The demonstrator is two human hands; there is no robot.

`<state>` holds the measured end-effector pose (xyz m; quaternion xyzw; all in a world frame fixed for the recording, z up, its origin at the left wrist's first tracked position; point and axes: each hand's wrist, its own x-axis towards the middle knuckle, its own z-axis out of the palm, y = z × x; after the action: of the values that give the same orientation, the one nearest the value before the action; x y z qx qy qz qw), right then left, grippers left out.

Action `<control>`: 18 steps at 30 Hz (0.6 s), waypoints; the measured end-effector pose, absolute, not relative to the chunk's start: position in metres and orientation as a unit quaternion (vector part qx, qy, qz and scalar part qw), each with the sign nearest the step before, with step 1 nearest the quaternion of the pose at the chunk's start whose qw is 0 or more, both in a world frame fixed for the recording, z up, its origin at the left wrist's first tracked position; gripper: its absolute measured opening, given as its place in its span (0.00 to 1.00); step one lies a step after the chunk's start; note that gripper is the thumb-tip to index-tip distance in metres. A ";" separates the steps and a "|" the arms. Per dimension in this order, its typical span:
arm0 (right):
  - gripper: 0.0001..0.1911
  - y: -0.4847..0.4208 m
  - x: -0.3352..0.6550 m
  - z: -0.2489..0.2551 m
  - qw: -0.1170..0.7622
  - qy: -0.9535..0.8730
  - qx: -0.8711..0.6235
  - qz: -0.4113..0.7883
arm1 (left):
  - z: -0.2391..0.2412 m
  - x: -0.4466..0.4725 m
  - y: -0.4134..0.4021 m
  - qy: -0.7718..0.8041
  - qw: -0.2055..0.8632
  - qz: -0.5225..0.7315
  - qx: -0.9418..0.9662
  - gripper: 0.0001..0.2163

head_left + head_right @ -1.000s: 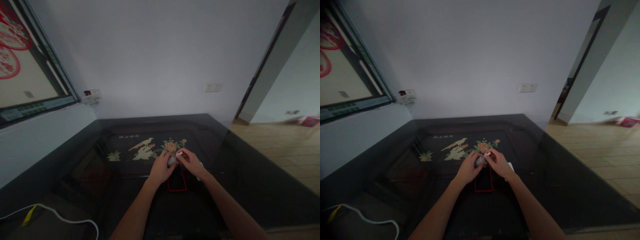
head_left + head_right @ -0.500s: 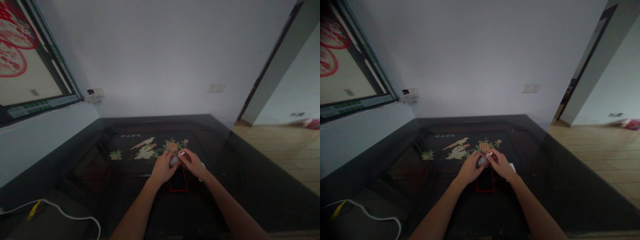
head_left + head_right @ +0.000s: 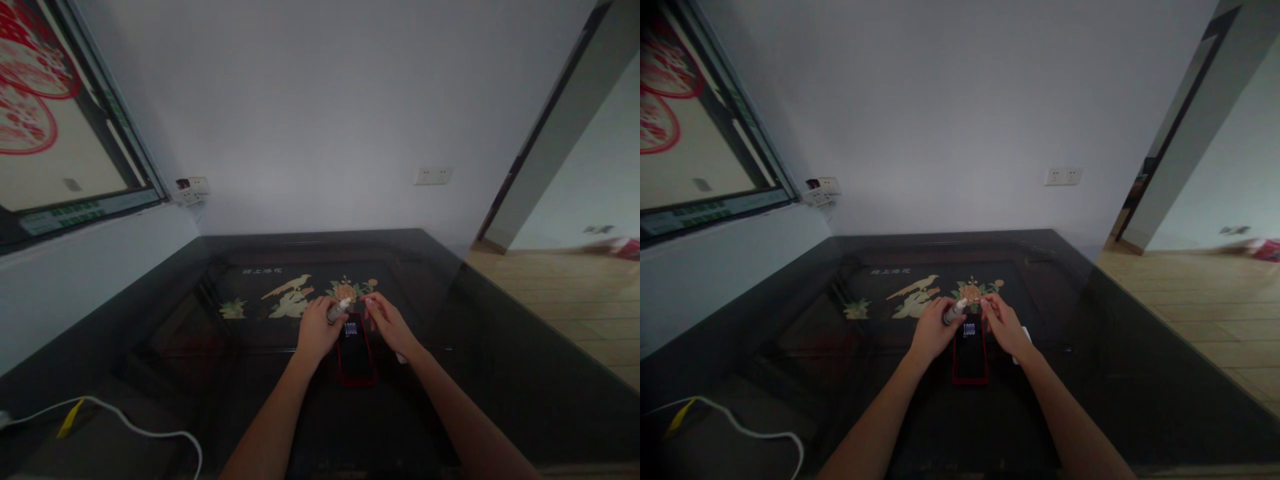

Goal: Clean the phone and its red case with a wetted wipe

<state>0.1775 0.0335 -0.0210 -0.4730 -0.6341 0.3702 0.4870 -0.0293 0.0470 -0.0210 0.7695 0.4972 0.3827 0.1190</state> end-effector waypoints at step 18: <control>0.20 0.037 0.180 -0.031 0.426 -0.653 -0.513 0.359 | -0.042 -0.066 0.077 0.641 0.148 0.401 0.638 0.11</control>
<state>0.1804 0.0374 -0.0309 -0.5126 -0.6530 0.3591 0.4264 -0.0657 0.0766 -0.0419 0.6379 0.6406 0.4011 0.1479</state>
